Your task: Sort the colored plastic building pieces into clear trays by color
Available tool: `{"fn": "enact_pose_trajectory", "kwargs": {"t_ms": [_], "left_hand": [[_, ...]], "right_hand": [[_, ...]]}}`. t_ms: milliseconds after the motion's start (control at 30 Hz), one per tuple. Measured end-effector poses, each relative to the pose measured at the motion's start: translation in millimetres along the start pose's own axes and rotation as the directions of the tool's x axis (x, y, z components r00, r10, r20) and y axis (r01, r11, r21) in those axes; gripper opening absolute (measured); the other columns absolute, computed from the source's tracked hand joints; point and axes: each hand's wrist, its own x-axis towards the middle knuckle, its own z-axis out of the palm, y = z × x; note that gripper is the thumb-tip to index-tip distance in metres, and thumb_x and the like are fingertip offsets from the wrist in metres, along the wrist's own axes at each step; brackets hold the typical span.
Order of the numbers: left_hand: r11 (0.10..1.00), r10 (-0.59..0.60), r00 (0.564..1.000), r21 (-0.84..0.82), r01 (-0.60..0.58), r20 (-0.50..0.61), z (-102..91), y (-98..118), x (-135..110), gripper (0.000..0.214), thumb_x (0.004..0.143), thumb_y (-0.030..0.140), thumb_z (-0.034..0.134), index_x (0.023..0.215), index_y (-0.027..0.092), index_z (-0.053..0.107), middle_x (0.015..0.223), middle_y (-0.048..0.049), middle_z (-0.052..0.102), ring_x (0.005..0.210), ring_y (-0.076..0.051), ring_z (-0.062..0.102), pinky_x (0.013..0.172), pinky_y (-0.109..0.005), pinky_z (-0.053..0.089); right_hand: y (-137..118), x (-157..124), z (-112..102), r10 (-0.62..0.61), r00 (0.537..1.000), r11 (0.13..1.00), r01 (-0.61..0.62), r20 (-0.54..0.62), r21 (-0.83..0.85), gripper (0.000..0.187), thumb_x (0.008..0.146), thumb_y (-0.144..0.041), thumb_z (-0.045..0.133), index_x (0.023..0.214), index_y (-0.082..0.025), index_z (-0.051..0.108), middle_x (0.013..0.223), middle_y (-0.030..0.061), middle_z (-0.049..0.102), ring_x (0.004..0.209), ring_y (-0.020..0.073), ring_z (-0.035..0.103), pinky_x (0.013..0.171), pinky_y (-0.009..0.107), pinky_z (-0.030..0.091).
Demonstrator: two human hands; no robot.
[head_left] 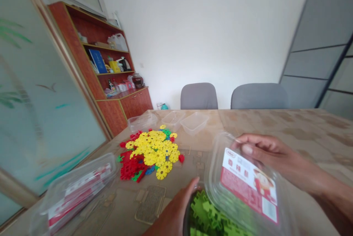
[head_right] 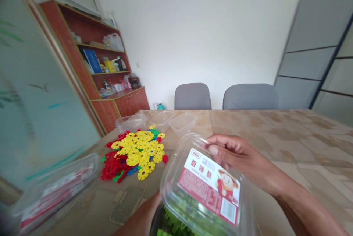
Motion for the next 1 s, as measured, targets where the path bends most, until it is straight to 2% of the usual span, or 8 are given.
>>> {"fn": "enact_pose_trajectory", "kwargs": {"t_ms": [133,333,400,500,633,767,900,1000], "left_hand": [[0.999,-0.018,0.999,0.041,0.016,0.043,-21.0,-12,22,0.118,0.052,0.062,0.08,0.148,0.024,0.023,0.152,-0.0139,0.029,0.139,-0.043,0.021,0.114,-0.054,0.015],[0.993,-0.102,0.99,0.076,0.095,0.097,-54.6,54,1,0.098,0.063,0.057,0.076,0.146,0.031,0.029,0.156,-0.0046,0.024,0.14,-0.036,0.022,0.115,-0.052,0.015],[0.993,-0.116,0.993,0.038,0.114,0.037,-59.3,63,-1,0.081,0.074,0.06,0.065,0.144,0.031,0.035,0.152,-0.0057,0.032,0.135,-0.035,0.033,0.11,-0.052,0.026],[0.992,-0.045,0.997,-0.12,0.036,-0.07,-54.9,56,5,0.063,0.083,0.063,0.05,0.134,0.025,0.049,0.129,-0.0103,0.057,0.114,-0.031,0.054,0.094,-0.045,0.044],[0.99,-0.015,0.98,-0.141,-0.014,-0.2,-46.8,51,16,0.05,0.079,0.055,0.061,0.115,0.02,0.061,0.101,-0.007,0.065,0.095,-0.024,0.06,0.081,-0.034,0.046],[0.947,-0.068,0.976,-0.322,-0.002,-0.206,-55.0,67,20,0.038,0.075,0.05,0.067,0.087,0.015,0.061,0.081,-0.0025,0.064,0.075,-0.016,0.059,0.069,-0.026,0.043],[0.917,-0.159,0.932,-0.399,0.017,-0.326,-86.6,81,17,0.034,0.072,0.043,0.072,0.08,0.015,0.055,0.068,0.0026,0.058,0.055,-0.007,0.05,0.052,-0.017,0.034],[0.947,-0.135,0.854,-0.319,-0.038,-0.502,-128.1,86,3,0.032,0.072,0.037,0.072,0.086,0.016,0.053,0.064,0.0044,0.057,0.051,-0.007,0.049,0.05,-0.016,0.035]], "right_hand": [[8,6,2,0.103,0.994,0.995,-0.104,0.046,0.009,0.044,0.079,-0.062,0.059,0.093,-0.02,0.065,0.072,0.0001,0.058,0.06,0.0124,0.049,0.053,0.022,0.038],[27,14,19,0.109,0.97,0.994,-0.11,0.217,-0.005,0.046,0.083,-0.062,0.054,0.099,-0.02,0.064,0.075,-0.0003,0.055,0.061,0.0115,0.045,0.056,0.022,0.036],[34,15,29,0.105,0.961,0.994,-0.104,0.255,-0.02,0.047,0.084,-0.062,0.052,0.107,-0.022,0.061,0.072,-0.0023,0.05,0.058,0.0102,0.04,0.052,0.021,0.032],[37,16,47,0.072,0.957,0.997,-0.07,0.281,-0.015,0.051,0.084,-0.064,0.05,0.111,-0.022,0.059,0.067,-0.0056,0.04,0.055,0.0089,0.032,0.049,0.02,0.027],[26,17,67,0.044,0.971,0.999,-0.049,0.237,0.019,0.061,0.076,-0.072,0.053,0.104,-0.019,0.061,0.062,-0.0061,0.039,0.052,0.0087,0.032,0.047,0.02,0.026],[19,17,64,0.069,0.985,0.997,-0.073,0.158,0.017,0.054,0.08,-0.068,0.052,0.109,-0.022,0.059,0.07,-0.0017,0.051,0.058,0.0119,0.045,0.052,0.023,0.034],[23,20,44,0.102,0.994,0.995,-0.101,0.043,-0.028,0.06,0.076,-0.073,0.051,0.109,-0.024,0.061,0.076,0.0026,0.058,0.066,0.0167,0.052,0.057,0.026,0.039],[21,22,32,0.132,0.991,0.99,-0.132,-0.013,-0.038,0.071,0.064,-0.08,0.055,0.104,-0.023,0.065,0.068,0.0021,0.057,0.058,0.0162,0.051,0.054,0.027,0.04]]}}
